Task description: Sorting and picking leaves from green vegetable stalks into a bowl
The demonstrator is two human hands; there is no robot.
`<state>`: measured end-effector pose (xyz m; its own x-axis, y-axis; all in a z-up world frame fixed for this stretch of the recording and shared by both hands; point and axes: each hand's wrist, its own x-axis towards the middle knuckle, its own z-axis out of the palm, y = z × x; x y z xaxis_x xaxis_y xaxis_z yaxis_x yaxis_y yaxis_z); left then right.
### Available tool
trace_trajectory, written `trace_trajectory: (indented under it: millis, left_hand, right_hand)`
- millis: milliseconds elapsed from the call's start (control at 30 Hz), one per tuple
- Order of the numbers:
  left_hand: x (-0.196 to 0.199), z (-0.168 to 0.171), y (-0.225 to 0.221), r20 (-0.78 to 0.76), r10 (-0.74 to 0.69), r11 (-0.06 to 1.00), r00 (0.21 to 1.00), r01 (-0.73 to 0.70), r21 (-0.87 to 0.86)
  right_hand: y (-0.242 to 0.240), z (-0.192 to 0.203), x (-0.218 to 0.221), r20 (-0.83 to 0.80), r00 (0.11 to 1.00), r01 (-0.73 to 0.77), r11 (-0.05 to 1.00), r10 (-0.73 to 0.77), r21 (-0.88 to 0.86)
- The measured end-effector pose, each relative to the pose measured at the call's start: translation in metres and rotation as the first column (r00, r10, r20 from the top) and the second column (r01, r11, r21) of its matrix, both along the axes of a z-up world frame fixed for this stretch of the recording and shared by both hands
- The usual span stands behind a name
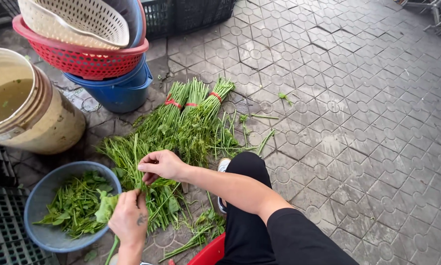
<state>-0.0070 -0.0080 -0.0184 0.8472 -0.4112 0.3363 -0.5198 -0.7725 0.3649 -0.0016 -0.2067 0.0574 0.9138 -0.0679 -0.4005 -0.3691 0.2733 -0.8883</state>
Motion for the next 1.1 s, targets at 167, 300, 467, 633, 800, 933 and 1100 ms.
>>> trace_trajectory:
  millis: [167, 300, 467, 633, 800, 933, 1100]
  left_hand:
    - [0.0, -0.004, -0.006, -0.315, 0.107, 0.994, 0.943, -0.106, 0.021]
    - [0.001, -0.006, 0.008, -0.253, 0.096, 0.987, 0.963, -0.124, -0.097]
    - [-0.009, -0.022, 0.033, -0.195, 0.16, 0.979, 0.968, -0.182, -0.096]
    - [-0.014, -0.029, 0.035, -0.284, 0.132, 0.981, 0.95, -0.167, -0.103]
    - [-0.007, -0.013, 0.034, -0.294, 0.163, 0.972, 0.942, -0.204, -0.115]
    - [-0.004, -0.002, 0.032, -0.318, 0.17, 0.967, 0.933, -0.221, -0.13]
    - [-0.004, 0.003, 0.036, -0.293, 0.138, 0.972, 0.946, -0.186, -0.141]
  right_hand:
    - [-0.018, 0.002, 0.018, -0.09, 0.99, 0.115, 0.993, -0.113, 0.022]
    - [-0.066, -0.027, 0.052, 0.346, 0.748, 0.512, 0.824, -0.567, 0.243]
    - [-0.125, -0.005, 0.063, 0.508, 0.503, 0.702, 0.674, -0.699, 0.231]
    - [-0.03, 0.054, 0.056, 0.638, 0.747, 0.318, 0.943, -0.186, -0.097]
    - [-0.002, 0.027, 0.05, 0.345, 0.776, -0.044, 0.591, 0.528, -0.805]
    - [0.002, -0.005, 0.033, 0.11, 0.71, -0.058, 0.212, 0.696, -0.975]
    - [0.012, -0.035, 0.034, 0.213, 0.686, 0.228, 0.073, 0.696, -0.971]
